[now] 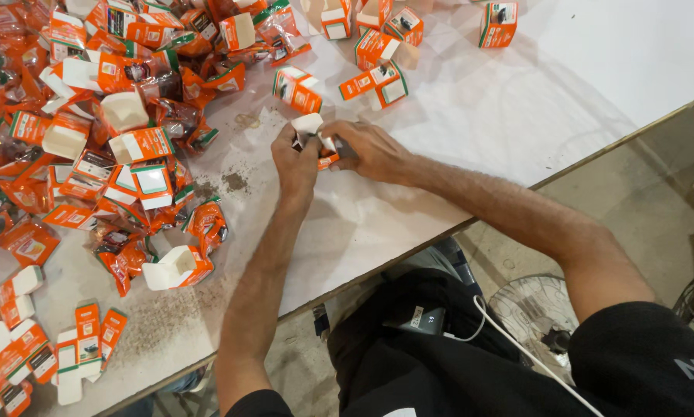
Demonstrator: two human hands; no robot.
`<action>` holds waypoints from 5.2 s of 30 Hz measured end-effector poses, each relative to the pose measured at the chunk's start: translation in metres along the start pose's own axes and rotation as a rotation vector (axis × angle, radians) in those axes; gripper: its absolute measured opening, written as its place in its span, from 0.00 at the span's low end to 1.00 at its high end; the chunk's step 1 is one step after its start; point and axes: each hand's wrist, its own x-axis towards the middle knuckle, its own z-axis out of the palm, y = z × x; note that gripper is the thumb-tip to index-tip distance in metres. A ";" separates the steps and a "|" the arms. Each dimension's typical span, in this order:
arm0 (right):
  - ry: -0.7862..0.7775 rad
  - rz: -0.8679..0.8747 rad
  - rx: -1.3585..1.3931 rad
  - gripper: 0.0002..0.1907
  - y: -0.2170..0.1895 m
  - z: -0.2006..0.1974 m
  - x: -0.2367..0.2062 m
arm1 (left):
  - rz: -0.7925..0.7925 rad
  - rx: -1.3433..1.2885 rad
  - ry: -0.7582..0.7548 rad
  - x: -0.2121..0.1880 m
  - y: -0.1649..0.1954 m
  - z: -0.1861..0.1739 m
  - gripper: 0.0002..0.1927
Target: The person picks flat orange cardboard boxes one at a time from a pile on the table, folds the flaps and sides to form each box, and places the finished boxes in a stack on the table.
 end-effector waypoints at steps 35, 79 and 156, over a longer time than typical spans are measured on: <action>0.028 -0.021 0.252 0.27 0.003 -0.002 0.000 | 0.738 0.584 -0.233 -0.036 0.025 -0.028 0.15; -0.035 0.258 0.958 0.33 0.032 -0.005 -0.001 | 0.502 1.371 -0.013 -0.019 0.015 -0.080 0.19; 0.073 0.121 0.139 0.48 -0.021 -0.018 -0.013 | 1.023 0.803 -0.197 -0.047 0.029 -0.025 0.27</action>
